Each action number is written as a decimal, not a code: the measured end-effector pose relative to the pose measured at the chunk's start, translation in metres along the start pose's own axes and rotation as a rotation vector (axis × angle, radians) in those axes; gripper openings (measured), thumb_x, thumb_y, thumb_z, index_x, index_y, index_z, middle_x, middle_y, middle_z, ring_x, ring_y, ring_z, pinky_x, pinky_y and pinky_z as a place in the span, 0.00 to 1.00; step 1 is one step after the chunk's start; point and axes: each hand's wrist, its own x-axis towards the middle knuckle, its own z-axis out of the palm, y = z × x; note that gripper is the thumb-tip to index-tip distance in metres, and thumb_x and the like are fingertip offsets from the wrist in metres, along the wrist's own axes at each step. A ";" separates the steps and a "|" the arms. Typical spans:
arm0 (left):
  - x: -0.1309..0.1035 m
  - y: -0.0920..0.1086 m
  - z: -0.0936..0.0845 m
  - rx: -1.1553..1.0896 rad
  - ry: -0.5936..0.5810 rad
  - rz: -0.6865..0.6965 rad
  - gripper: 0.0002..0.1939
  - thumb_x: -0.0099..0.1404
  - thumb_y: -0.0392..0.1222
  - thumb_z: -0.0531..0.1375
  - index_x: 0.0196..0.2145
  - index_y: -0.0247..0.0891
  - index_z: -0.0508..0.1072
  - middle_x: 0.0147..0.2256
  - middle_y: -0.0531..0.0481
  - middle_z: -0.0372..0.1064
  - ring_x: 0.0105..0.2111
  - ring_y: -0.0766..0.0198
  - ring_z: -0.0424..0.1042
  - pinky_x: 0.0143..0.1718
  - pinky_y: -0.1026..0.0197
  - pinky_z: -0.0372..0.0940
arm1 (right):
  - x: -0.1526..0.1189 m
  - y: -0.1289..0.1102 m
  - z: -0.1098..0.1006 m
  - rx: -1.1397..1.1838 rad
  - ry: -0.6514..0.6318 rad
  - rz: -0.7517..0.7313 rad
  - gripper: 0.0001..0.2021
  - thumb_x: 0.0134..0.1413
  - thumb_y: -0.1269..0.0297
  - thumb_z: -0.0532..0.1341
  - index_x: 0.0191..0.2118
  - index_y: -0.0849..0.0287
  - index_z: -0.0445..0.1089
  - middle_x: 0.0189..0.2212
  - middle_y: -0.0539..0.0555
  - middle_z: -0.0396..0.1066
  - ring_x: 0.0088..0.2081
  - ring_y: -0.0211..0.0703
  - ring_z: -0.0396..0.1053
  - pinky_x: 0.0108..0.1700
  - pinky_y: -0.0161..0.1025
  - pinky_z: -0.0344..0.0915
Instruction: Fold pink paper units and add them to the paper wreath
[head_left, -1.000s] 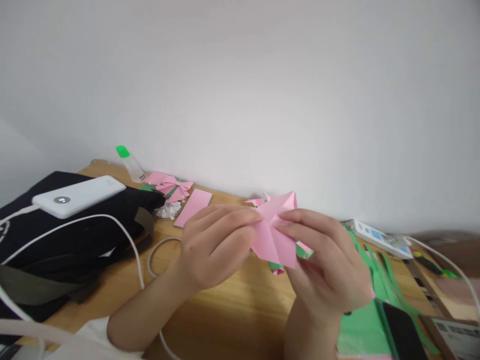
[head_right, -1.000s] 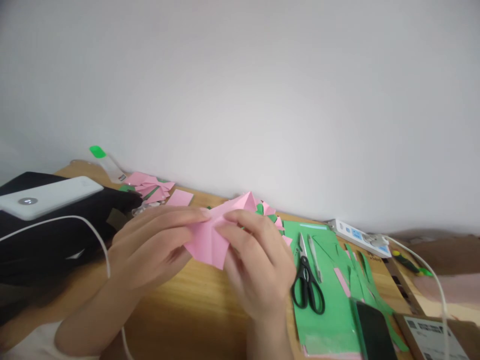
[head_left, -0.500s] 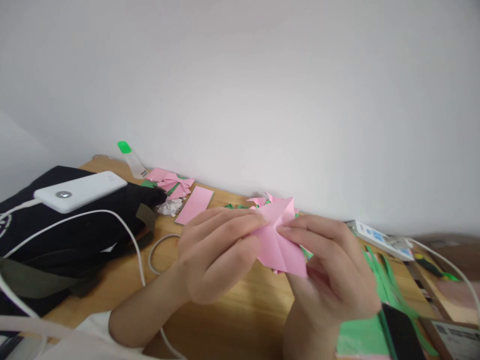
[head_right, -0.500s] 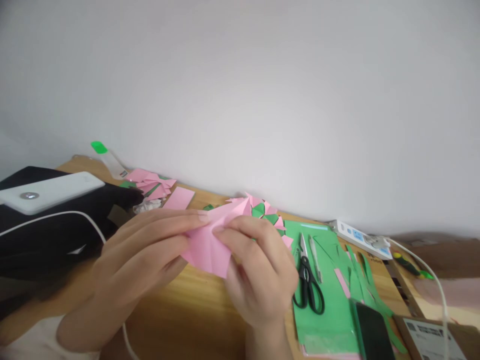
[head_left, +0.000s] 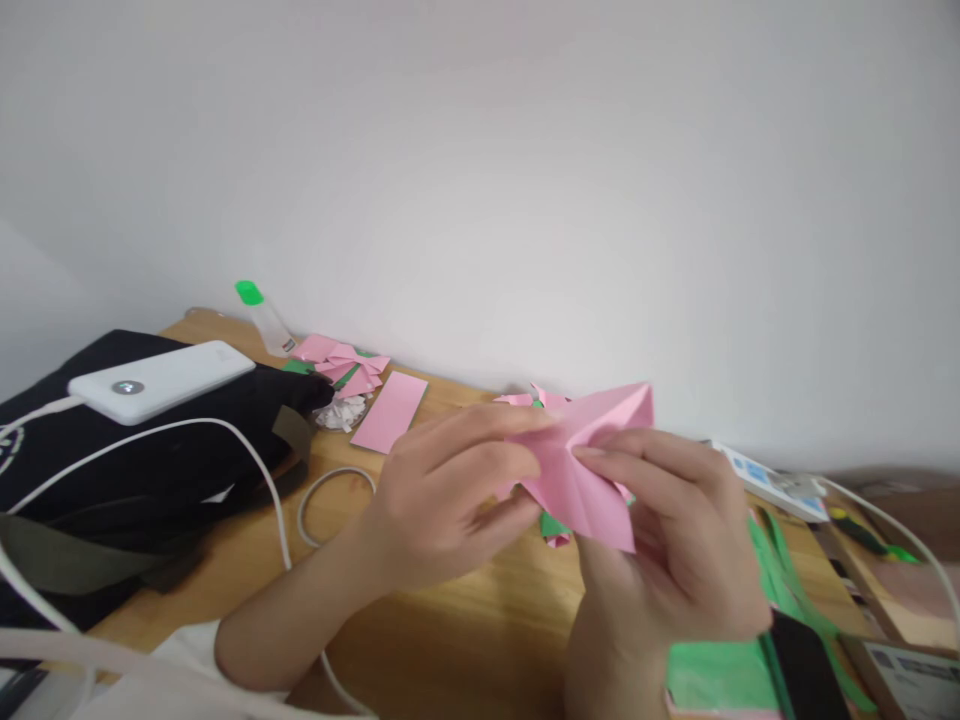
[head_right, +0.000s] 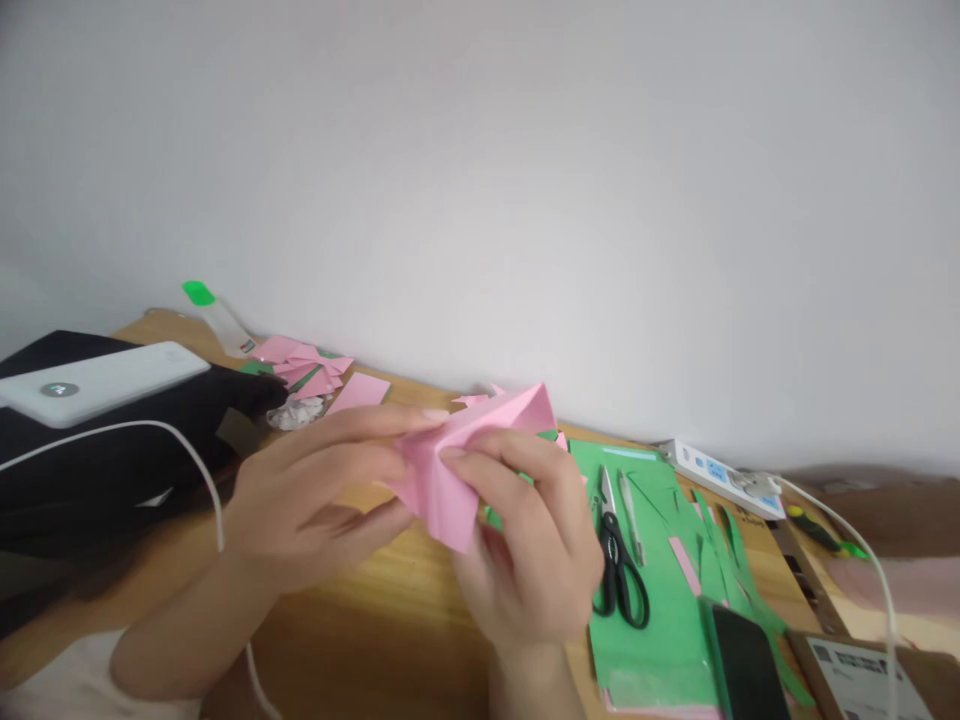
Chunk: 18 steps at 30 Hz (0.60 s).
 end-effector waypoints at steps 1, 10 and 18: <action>0.002 -0.002 0.001 -0.045 -0.013 -0.011 0.06 0.58 0.30 0.65 0.33 0.34 0.72 0.42 0.39 0.77 0.44 0.62 0.77 0.47 0.65 0.73 | 0.000 0.001 0.001 -0.001 0.066 0.007 0.17 0.52 0.78 0.63 0.46 0.53 0.73 0.36 0.55 0.72 0.38 0.46 0.73 0.34 0.43 0.71; 0.007 0.001 -0.006 -0.387 -0.134 -0.328 0.12 0.70 0.37 0.56 0.30 0.36 0.76 0.45 0.42 0.78 0.46 0.57 0.77 0.51 0.56 0.72 | 0.004 0.000 0.010 0.068 0.214 -0.028 0.09 0.50 0.76 0.67 0.38 0.59 0.77 0.32 0.55 0.74 0.33 0.43 0.72 0.31 0.40 0.70; 0.003 0.001 -0.005 -0.743 -0.172 -0.575 0.14 0.66 0.33 0.59 0.50 0.37 0.74 0.47 0.41 0.76 0.45 0.53 0.78 0.38 0.60 0.78 | 0.002 -0.005 0.013 0.062 0.196 -0.045 0.07 0.51 0.74 0.67 0.38 0.59 0.76 0.32 0.55 0.75 0.34 0.43 0.72 0.31 0.40 0.71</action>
